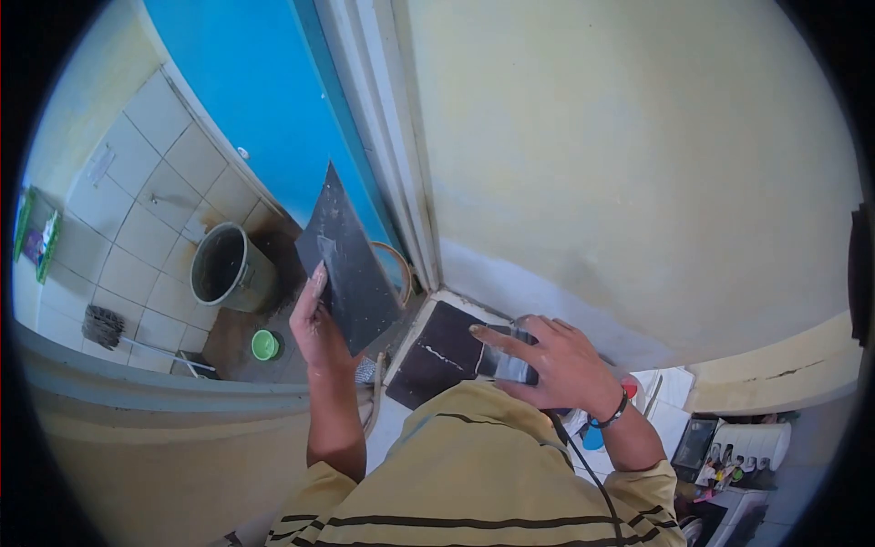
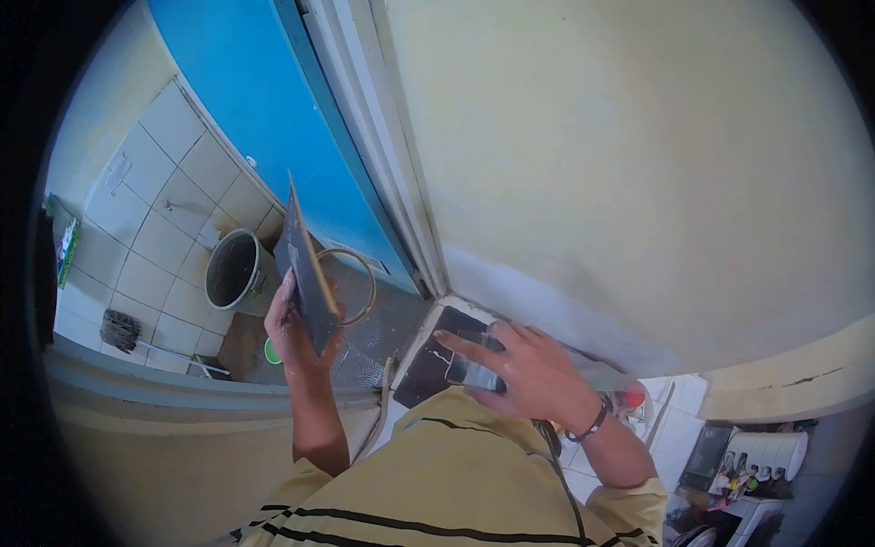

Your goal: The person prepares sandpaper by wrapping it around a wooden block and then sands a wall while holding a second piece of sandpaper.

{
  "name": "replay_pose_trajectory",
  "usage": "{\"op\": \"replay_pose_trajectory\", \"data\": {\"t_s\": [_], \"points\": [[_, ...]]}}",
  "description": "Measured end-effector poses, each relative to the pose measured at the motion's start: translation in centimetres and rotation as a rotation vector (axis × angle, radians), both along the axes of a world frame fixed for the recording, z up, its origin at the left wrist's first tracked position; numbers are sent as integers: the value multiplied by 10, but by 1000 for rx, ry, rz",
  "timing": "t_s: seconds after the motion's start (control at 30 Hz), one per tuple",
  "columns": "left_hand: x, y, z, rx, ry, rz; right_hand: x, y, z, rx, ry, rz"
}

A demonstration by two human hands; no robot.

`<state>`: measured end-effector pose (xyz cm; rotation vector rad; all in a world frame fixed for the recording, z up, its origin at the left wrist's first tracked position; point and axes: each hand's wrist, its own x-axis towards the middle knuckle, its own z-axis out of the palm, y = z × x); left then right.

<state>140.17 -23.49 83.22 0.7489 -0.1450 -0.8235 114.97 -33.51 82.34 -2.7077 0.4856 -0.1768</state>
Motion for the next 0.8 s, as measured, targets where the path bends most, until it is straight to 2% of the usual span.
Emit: {"op": "replay_pose_trajectory", "data": {"t_s": [0.07, 0.13, 0.23, 0.33, 0.43, 0.53, 0.63, 0.73, 0.8], "points": [[-6, -4, 13, 142, 27, 149, -4, -4, -1, 183, -102, 62], [4, 2, -5, -16, -24, 15, -3, -11, -16, 426, -286, 149], [5, 4, -14, -121, -18, -73, -5, -10, -43, 1299, -460, 221], [6, 3, -17, -166, -1, -126, -1, -11, -48, 1822, -550, 392], [7, 2, -18, -197, -8, -186, -1, -8, -48, 1959, -632, 393], [4, 0, -14, -265, 32, -287, 1, -7, -48, 1981, -670, 398], [3, -2, -15, -287, 73, -354, 4, -8, -50, 2016, -691, 522], [3, -3, -20, -157, 47, -404, 1, -1, -34, 1539, -555, 238], [-1, -8, -26, -56, 35, -392, 6, -2, -34, 685, -551, 243]]}}
